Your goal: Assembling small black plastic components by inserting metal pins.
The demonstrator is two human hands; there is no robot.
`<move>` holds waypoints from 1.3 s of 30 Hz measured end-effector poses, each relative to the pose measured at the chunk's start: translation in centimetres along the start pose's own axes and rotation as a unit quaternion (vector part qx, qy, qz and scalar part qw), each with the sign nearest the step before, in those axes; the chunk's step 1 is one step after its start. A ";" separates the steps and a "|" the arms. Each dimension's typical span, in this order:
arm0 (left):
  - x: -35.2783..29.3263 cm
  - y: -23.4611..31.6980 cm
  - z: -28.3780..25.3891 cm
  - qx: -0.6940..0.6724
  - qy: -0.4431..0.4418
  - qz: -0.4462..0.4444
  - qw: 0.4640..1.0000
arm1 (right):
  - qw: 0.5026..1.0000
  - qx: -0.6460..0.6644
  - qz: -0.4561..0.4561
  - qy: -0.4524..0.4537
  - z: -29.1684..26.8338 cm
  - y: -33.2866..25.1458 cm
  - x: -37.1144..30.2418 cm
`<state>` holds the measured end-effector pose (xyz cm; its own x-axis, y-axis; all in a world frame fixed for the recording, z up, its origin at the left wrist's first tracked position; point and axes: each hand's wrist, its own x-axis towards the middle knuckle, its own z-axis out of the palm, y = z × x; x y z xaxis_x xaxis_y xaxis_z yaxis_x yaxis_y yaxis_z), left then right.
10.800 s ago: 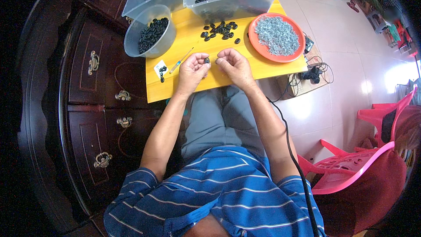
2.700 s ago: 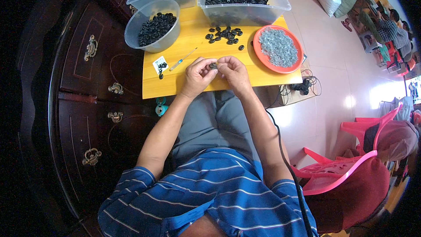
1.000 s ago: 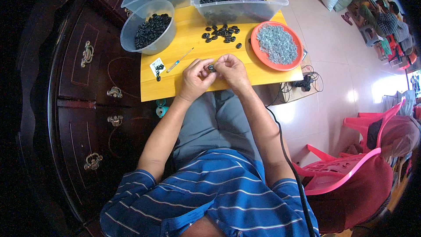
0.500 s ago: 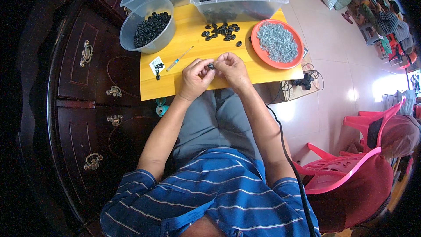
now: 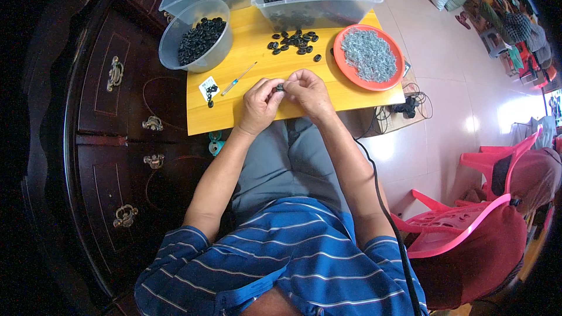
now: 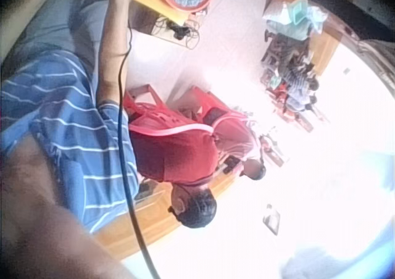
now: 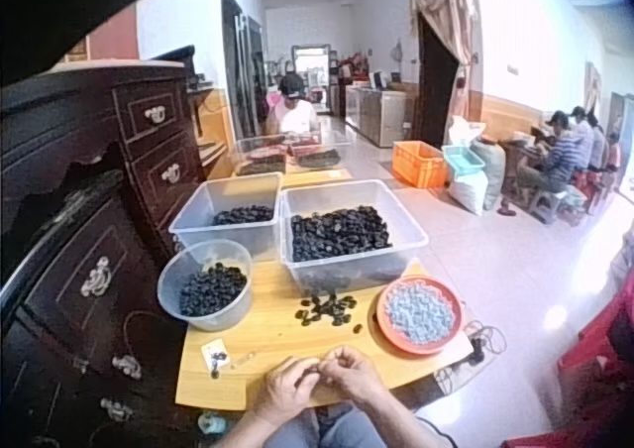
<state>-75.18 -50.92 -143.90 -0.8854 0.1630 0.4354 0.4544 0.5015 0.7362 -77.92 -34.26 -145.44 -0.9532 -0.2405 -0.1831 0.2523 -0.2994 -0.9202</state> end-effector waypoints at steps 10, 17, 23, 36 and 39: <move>-0.1 -0.9 0.1 0.013 0.024 0.046 0.999 | 0.999 -0.007 -0.030 0.016 0.6 0.0 -0.3; 0.2 0.0 0.0 0.015 0.033 0.031 0.999 | 1.000 0.026 0.004 -0.013 0.2 -0.8 -0.4; 0.1 -0.2 0.3 0.039 0.033 0.080 0.995 | 0.999 0.021 0.023 -0.028 -0.1 -0.7 -0.5; 0.2 -0.2 0.2 -0.040 0.019 0.012 0.999 | 0.999 0.021 -0.021 -0.019 -0.4 0.2 -0.3; 0.1 -0.4 0.2 -0.053 0.011 -0.007 0.999 | 0.999 0.026 -0.023 -0.016 -0.3 0.3 -0.3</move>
<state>-75.47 -50.95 -144.23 -0.8895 0.1371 0.4359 0.4515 0.4104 0.7923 -77.61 -34.01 -145.77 -0.9582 -0.2554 -0.1291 0.2177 -0.3576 -0.9082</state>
